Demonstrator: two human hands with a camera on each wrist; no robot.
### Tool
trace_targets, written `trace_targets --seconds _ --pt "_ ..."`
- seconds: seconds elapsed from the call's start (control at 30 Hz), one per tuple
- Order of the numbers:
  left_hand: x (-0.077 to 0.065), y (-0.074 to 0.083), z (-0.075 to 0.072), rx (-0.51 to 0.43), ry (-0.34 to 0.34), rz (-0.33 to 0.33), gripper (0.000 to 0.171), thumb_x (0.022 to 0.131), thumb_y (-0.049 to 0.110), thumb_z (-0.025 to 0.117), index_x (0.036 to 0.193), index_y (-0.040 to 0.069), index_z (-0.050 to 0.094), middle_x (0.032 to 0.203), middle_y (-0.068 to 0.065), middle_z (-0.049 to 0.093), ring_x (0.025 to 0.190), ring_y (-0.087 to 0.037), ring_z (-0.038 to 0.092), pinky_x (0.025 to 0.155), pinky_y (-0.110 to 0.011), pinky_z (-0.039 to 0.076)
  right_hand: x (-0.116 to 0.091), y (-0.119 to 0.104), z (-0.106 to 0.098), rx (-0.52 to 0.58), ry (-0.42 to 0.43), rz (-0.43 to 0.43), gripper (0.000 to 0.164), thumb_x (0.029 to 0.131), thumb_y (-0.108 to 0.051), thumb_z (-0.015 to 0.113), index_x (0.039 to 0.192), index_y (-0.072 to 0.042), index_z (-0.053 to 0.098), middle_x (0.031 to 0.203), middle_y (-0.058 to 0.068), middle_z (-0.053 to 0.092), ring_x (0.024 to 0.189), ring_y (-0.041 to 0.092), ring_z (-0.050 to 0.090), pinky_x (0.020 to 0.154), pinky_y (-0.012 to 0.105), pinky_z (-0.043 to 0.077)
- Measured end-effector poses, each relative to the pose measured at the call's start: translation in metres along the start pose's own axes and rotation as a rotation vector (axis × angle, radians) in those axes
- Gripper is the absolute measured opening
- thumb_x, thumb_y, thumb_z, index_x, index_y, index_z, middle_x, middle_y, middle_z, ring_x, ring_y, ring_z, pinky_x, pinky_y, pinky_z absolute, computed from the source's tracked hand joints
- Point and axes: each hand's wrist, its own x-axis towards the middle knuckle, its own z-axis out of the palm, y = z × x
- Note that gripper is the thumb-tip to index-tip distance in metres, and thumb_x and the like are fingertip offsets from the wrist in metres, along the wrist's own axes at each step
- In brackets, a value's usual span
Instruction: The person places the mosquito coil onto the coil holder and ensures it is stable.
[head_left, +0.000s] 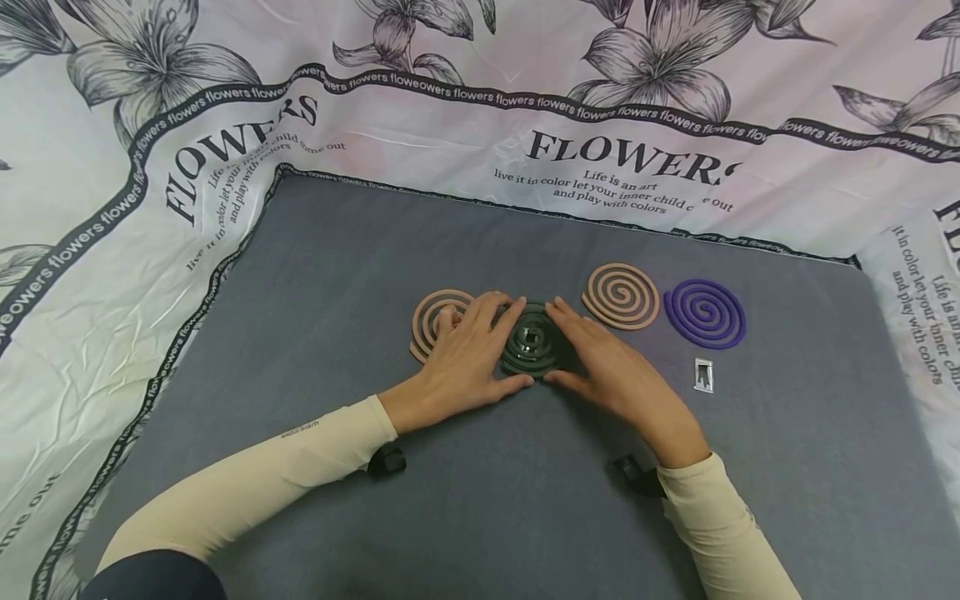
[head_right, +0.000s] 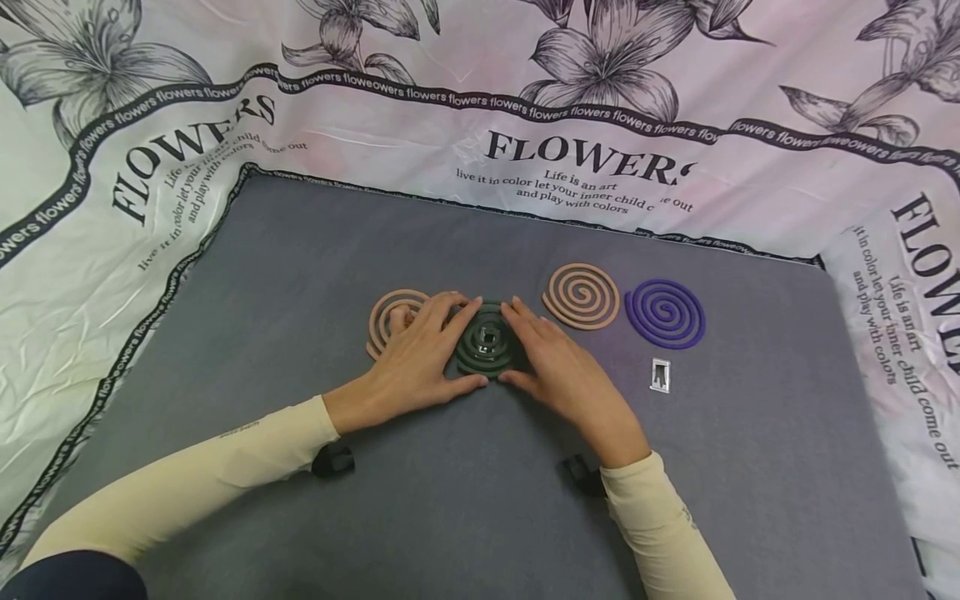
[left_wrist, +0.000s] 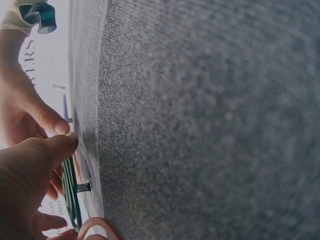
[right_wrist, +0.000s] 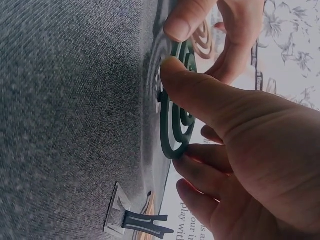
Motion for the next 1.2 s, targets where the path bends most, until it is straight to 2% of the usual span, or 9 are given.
trace_targets --seconds 0.53,0.7,0.87,1.2 --pt "-0.0035 -0.0009 -0.0007 -0.011 -0.017 0.01 0.106 0.087 0.069 0.076 0.166 0.01 0.035 0.157 -0.012 0.041 0.144 -0.028 0.04 0.091 -0.057 0.036 -0.0038 -0.0045 0.0 -0.022 0.002 0.0 0.095 0.09 -0.026 0.088 0.166 -0.006 0.034 0.169 0.018 0.035 0.149 0.042 0.044 0.116 0.06 0.039" --pt "-0.0047 -0.0011 0.0002 -0.006 -0.028 0.012 0.106 0.087 0.07 0.075 0.166 0.012 0.035 0.157 -0.011 0.04 0.142 -0.027 0.041 0.091 -0.056 0.035 -0.0057 -0.0056 0.0005 -0.029 0.0 0.004 0.096 0.089 -0.027 0.089 0.165 -0.006 0.034 0.168 0.019 0.036 0.146 0.048 0.045 0.119 0.06 0.036" --pt "-0.0063 -0.0014 0.0 -0.01 -0.037 0.013 0.105 0.088 0.07 0.074 0.167 0.012 0.034 0.158 -0.011 0.039 0.145 -0.028 0.038 0.094 -0.059 0.034 -0.0059 -0.0062 0.0013 -0.031 0.0 0.004 0.096 0.089 -0.027 0.089 0.165 -0.004 0.035 0.168 0.02 0.036 0.146 0.047 0.045 0.121 0.059 0.034" --pt "-0.0098 -0.0009 -0.002 -0.04 -0.035 0.015 0.106 0.088 0.067 0.076 0.167 0.013 0.032 0.162 -0.012 0.036 0.151 -0.029 0.032 0.099 -0.065 0.032 -0.0086 -0.0084 -0.0009 -0.03 0.011 0.022 0.096 0.089 -0.03 0.088 0.166 -0.007 0.035 0.169 0.018 0.036 0.145 0.048 0.046 0.115 0.062 0.04"
